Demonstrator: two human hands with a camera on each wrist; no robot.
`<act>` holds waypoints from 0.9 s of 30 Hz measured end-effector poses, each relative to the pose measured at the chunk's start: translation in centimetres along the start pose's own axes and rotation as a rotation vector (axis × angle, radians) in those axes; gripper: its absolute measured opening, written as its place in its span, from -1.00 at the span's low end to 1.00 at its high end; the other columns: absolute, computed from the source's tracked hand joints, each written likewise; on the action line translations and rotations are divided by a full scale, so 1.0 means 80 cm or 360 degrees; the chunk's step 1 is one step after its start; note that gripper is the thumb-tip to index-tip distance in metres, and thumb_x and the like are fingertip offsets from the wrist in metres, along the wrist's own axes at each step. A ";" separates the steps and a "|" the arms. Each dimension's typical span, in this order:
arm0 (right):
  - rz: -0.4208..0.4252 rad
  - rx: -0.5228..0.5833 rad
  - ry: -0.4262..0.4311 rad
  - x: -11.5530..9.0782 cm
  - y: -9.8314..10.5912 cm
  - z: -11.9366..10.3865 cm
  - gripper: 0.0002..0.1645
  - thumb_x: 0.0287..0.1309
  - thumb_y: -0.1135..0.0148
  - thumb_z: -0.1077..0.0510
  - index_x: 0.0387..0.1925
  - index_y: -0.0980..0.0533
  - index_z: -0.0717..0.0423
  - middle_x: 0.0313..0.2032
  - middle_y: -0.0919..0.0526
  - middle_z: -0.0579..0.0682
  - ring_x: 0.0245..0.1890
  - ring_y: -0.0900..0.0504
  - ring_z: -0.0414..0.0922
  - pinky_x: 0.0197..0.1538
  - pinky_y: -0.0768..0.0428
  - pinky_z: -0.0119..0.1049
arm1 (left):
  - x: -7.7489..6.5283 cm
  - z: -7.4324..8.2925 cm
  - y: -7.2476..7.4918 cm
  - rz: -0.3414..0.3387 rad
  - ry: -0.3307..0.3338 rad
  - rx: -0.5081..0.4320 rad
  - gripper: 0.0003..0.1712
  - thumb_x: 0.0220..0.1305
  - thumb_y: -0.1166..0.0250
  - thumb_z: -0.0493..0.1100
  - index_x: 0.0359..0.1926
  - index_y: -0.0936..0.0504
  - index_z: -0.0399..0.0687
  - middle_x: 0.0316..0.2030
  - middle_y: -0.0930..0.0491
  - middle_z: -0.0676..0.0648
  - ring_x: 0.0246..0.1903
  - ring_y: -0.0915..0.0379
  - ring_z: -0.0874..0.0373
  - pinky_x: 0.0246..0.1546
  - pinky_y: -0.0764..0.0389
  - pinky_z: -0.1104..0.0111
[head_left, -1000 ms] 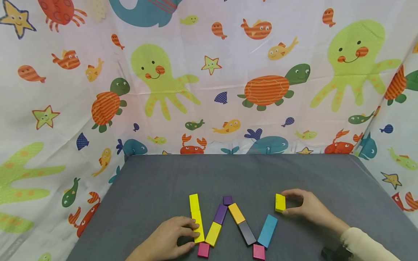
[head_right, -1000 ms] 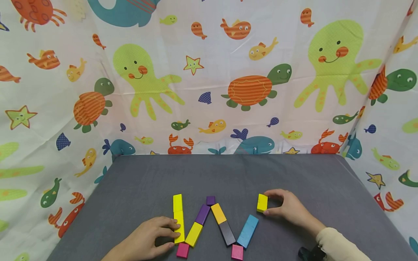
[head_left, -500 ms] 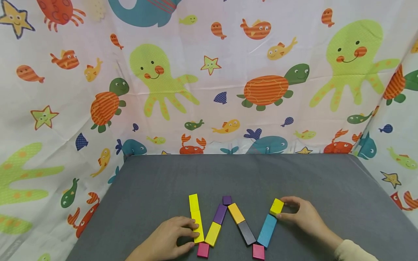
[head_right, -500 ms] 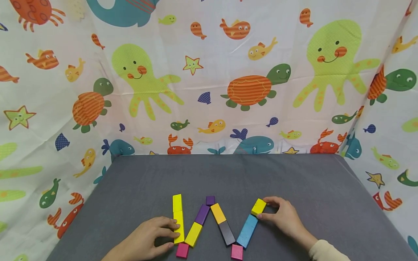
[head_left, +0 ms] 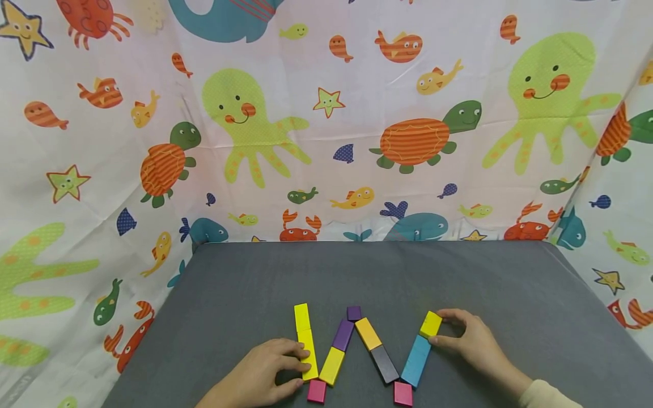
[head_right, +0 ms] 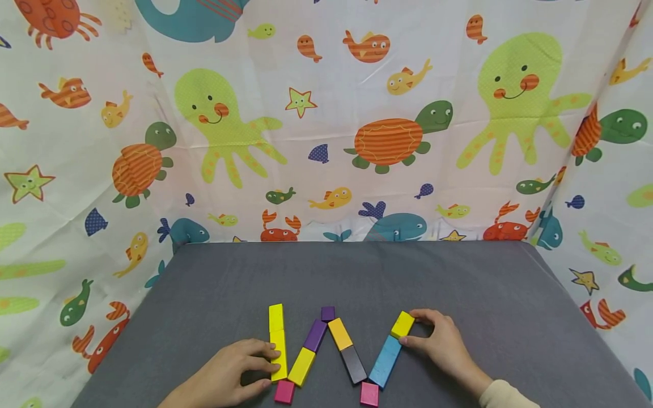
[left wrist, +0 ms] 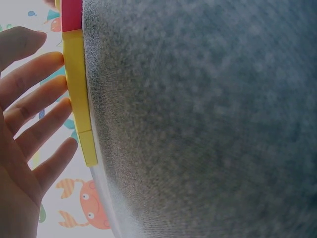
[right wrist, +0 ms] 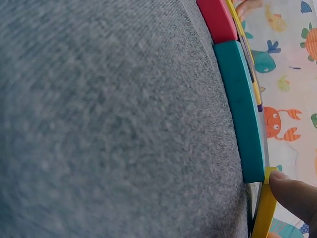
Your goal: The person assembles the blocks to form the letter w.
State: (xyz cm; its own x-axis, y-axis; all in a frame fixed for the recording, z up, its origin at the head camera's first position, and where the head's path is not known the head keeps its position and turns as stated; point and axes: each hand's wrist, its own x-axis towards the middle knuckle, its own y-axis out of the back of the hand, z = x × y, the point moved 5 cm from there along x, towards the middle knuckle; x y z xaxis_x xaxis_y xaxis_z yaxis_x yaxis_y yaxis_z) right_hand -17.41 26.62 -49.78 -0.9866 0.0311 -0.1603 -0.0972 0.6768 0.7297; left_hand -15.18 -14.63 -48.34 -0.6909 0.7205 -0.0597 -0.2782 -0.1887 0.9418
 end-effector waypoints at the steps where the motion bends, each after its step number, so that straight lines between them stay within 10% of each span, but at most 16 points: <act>1: 0.0005 -0.0007 0.0000 0.000 -0.001 0.000 -0.05 -0.20 -0.55 -0.28 0.19 -0.52 0.13 0.17 -0.59 0.19 0.17 -0.49 0.15 0.20 -0.44 0.27 | 0.000 0.000 0.000 0.0002 0.0002 0.0000 -0.67 0.33 -0.19 0.28 0.01 -0.70 0.43 0.11 -0.59 0.29 0.11 -0.50 0.26 0.14 -0.63 0.14; 27: 0.0054 -0.0027 0.0033 -0.004 -0.004 -0.001 -0.09 -0.13 -0.50 -0.31 0.19 -0.52 0.10 0.15 -0.60 0.17 0.11 -0.46 0.11 0.15 -0.47 0.20 | -0.001 -0.001 -0.001 -0.0011 0.0031 0.0000 -0.66 0.32 -0.19 0.29 0.02 -0.69 0.43 0.11 -0.59 0.28 0.12 -0.51 0.26 0.14 -0.63 0.13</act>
State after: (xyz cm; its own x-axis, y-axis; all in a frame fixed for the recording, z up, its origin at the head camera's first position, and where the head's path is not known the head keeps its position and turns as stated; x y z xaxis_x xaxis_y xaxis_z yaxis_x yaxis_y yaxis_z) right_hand -17.09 26.31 -49.88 -0.9919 0.0384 -0.1213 -0.0655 0.6631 0.7457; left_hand -15.18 -14.71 -48.41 -0.7018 0.7086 -0.0729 -0.2831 -0.1835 0.9414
